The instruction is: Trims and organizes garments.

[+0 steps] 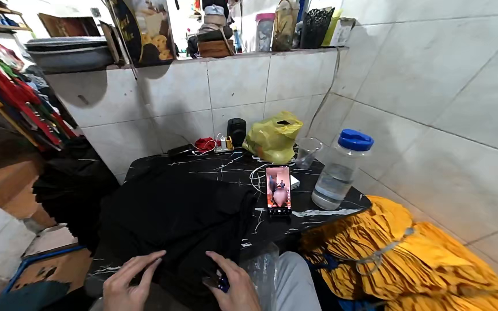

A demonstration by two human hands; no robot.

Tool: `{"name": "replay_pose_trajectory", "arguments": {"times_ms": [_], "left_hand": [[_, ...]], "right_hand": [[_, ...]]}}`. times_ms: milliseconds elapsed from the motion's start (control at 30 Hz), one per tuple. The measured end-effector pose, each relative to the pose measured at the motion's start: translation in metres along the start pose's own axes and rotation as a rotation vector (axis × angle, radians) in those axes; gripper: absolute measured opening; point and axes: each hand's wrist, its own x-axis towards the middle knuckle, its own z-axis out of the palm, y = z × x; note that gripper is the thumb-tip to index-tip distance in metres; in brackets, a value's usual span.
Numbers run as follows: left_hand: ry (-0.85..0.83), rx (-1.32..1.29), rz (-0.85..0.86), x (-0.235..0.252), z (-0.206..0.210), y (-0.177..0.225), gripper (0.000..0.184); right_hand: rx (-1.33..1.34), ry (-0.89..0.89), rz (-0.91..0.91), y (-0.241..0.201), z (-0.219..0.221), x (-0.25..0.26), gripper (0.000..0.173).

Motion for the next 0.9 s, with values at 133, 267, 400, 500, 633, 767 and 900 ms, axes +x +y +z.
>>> {"name": "replay_pose_trajectory", "arguments": {"times_ms": [133,267,400,500,633,767,900], "left_hand": [[0.049,-0.38,-0.195,0.004,0.024,0.034,0.012],[0.178,-0.418,-0.175,-0.001,0.044,0.048,0.03],[0.206,-0.49,-0.225,-0.017,0.048,0.068,0.023],[0.158,-0.488,-0.23,-0.035,0.053,0.072,0.012],[0.245,-0.52,-0.218,-0.049,0.053,0.074,0.017],[0.314,-0.514,-0.19,-0.056,0.066,0.081,0.014],[0.279,-0.514,-0.23,-0.059,0.077,0.084,0.01]], "right_hand": [[0.008,-0.003,0.012,0.004,0.005,0.003,0.054],[0.057,0.018,-0.006,0.011,0.004,0.005,0.05],[0.155,0.021,-0.035,0.024,0.007,0.007,0.047],[0.174,0.007,-0.031,0.027,0.004,0.007,0.047],[0.282,0.119,-0.096,0.028,0.003,0.002,0.034],[0.472,0.184,-0.062,0.001,-0.003,-0.007,0.018],[0.717,-0.079,-0.012,-0.02,-0.001,-0.008,0.025]]}}
